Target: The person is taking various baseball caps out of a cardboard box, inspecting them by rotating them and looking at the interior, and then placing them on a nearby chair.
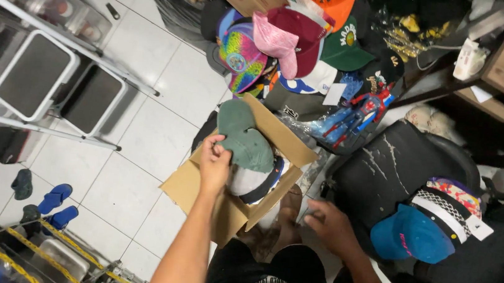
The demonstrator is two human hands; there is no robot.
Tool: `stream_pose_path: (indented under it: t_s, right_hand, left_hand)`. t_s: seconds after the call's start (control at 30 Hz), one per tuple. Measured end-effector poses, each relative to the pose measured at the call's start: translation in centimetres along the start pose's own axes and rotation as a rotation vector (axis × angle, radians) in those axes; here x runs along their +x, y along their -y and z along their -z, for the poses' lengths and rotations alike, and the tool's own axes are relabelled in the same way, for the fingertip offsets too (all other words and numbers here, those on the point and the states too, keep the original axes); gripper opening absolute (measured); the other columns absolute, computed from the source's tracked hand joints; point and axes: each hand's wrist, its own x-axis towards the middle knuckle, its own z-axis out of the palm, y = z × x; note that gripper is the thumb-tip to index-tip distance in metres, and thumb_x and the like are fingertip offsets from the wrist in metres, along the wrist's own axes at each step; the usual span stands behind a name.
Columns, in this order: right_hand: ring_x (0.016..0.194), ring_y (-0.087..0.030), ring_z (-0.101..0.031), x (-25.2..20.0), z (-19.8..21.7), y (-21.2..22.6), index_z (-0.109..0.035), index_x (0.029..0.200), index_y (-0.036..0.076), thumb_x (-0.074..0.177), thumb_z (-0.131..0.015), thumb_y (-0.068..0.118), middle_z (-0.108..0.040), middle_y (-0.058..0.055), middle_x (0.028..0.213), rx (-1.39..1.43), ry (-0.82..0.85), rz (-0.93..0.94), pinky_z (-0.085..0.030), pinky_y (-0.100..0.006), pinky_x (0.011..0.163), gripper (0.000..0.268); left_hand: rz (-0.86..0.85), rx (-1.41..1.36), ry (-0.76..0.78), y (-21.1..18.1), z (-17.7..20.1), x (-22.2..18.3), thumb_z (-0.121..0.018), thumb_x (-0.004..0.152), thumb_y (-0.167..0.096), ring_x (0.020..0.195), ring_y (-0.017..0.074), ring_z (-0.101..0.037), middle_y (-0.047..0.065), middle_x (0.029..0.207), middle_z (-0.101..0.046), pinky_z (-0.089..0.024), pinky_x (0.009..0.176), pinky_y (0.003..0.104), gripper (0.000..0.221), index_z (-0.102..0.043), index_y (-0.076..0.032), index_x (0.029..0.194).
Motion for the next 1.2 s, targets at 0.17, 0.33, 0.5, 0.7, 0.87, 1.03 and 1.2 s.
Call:
stream_pose_path:
  t_s: [0.17,0.33,0.5,0.7,0.87,1.03,1.2]
  right_hand:
    - [0.114,-0.032,-0.067,3.6,0.7,7.1,-0.055,0.147,0.012,0.085,-0.079,0.026,-0.067,-0.02,0.134,0.458,-0.304,0.102,-0.065,-0.037,0.069,0.068]
    - [0.124,-0.037,-0.047,1.6,0.9,17.0,-0.03,0.149,0.001,0.078,-0.085,0.003,-0.048,-0.028,0.137,0.878,-0.102,0.585,-0.044,-0.049,0.102,0.09]
    - [0.09,-0.024,-0.075,-2.8,0.3,22.0,-0.061,0.123,0.004,0.091,-0.073,0.003,-0.075,-0.015,0.105,1.25,0.09,0.546,-0.063,-0.041,0.077,0.034]
    - [0.096,-0.028,-0.074,-5.6,-1.0,24.7,-0.059,0.124,0.009,0.099,-0.064,0.01,-0.075,-0.017,0.115,1.364,0.195,0.293,-0.06,-0.045,0.089,0.025]
    - [0.098,-0.033,-0.075,-10.0,-2.3,27.4,-0.061,0.119,0.006,0.095,-0.063,0.002,-0.075,-0.021,0.113,1.424,0.41,0.184,-0.062,-0.051,0.087,0.025]
    - [0.109,-0.029,-0.068,-9.9,-3.7,28.0,-0.052,0.138,0.007,0.094,-0.056,0.0,-0.068,-0.017,0.13,1.497,0.476,0.239,-0.06,-0.042,0.089,0.044]
    - [0.097,-0.025,-0.072,-9.8,-4.9,28.8,-0.057,0.128,0.007,0.095,-0.059,0.002,-0.073,-0.013,0.119,1.455,0.532,0.325,-0.064,-0.04,0.076,0.033]
  left_hand:
    - [-0.14,0.022,0.65,-13.6,5.6,-1.6,-0.057,0.082,0.007,0.058,0.0041,-0.052,-0.002,0.073,-0.061,-0.044,0.054,0.018,0.038,-0.061,-0.01,0.116]
    - [-0.151,0.091,0.954,-23.1,7.5,-5.9,-0.057,0.079,0.005,0.059,0.0022,-0.053,-0.005,0.074,-0.064,-0.043,0.055,0.017,0.038,-0.061,-0.009,0.114]
    - [-0.209,-0.222,0.87,-24.9,13.5,-3.8,-0.065,0.098,-0.019,0.086,0.0232,-0.075,0.016,0.105,-0.072,-0.063,0.07,0.034,0.06,-0.035,-0.018,0.15]
    - [-0.039,-0.133,0.748,-24.5,19.6,-5.8,-0.083,0.077,-0.015,0.08,0.0268,-0.077,0.021,0.099,-0.078,-0.063,0.07,0.04,0.05,-0.07,0.002,0.122]
    - [-0.216,0.079,0.168,-25.8,19.4,-2.8,-0.099,0.068,-0.028,0.057,0.0159,-0.07,0.008,0.069,-0.072,-0.058,0.049,0.029,0.037,-0.079,-0.013,0.096]
    - [-0.233,-0.314,-0.289,-27.2,17.7,-9.1,-0.066,0.088,-0.034,0.115,0.0134,-0.062,0.005,0.128,-0.066,-0.049,0.102,0.028,0.046,-0.063,-0.012,0.128]
    - [0.243,-0.813,-0.241,-27.0,17.5,-14.6,-0.051,0.1,-0.042,0.116,0.027,-0.065,0.012,0.133,-0.067,-0.055,0.098,0.044,0.053,-0.053,-0.01,0.142]
